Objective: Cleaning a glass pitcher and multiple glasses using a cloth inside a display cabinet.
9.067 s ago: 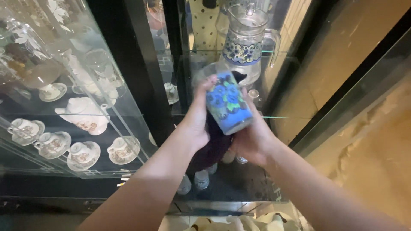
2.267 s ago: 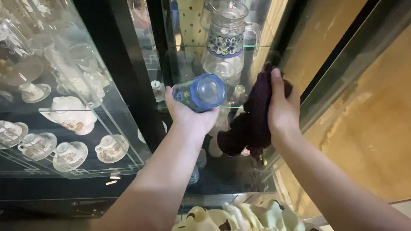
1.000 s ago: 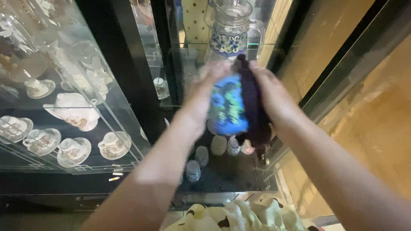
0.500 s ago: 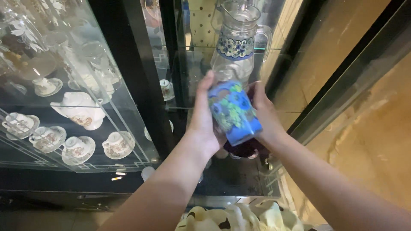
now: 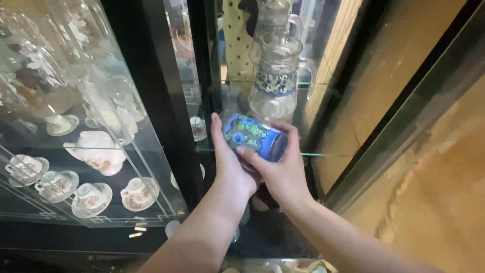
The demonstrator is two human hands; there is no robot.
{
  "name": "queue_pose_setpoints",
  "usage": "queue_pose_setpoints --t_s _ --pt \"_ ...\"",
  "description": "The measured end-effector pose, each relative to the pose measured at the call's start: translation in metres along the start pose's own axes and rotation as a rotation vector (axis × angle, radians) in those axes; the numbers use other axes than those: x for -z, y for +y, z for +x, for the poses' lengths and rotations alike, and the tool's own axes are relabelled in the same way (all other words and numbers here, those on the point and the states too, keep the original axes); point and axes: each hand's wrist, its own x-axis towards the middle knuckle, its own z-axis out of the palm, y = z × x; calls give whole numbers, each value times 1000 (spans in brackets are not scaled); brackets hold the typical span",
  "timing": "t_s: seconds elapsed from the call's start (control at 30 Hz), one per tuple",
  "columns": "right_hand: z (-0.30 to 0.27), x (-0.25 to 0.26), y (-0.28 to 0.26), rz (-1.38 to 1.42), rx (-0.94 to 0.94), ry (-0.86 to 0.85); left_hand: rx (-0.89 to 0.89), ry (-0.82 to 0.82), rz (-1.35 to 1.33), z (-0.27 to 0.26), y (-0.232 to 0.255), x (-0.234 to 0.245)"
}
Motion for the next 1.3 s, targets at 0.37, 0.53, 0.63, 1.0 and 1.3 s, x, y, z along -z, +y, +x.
queue_pose_setpoints --t_s 0.37,0.53,0.63,1.0,1.3 --pt "32 -9 -5 117 -180 62 37 98 268 4 17 5" --pt "69 -8 1 161 -130 79 2 265 126 11 33 19" --pt "96 -5 -4 243 -246 81 52 367 179 16 44 32" --pt "186 -21 59 -613 -79 -199 80 420 659 24 69 42" --pt "217 -57 77 -698 25 -328 126 283 730 0 88 36"
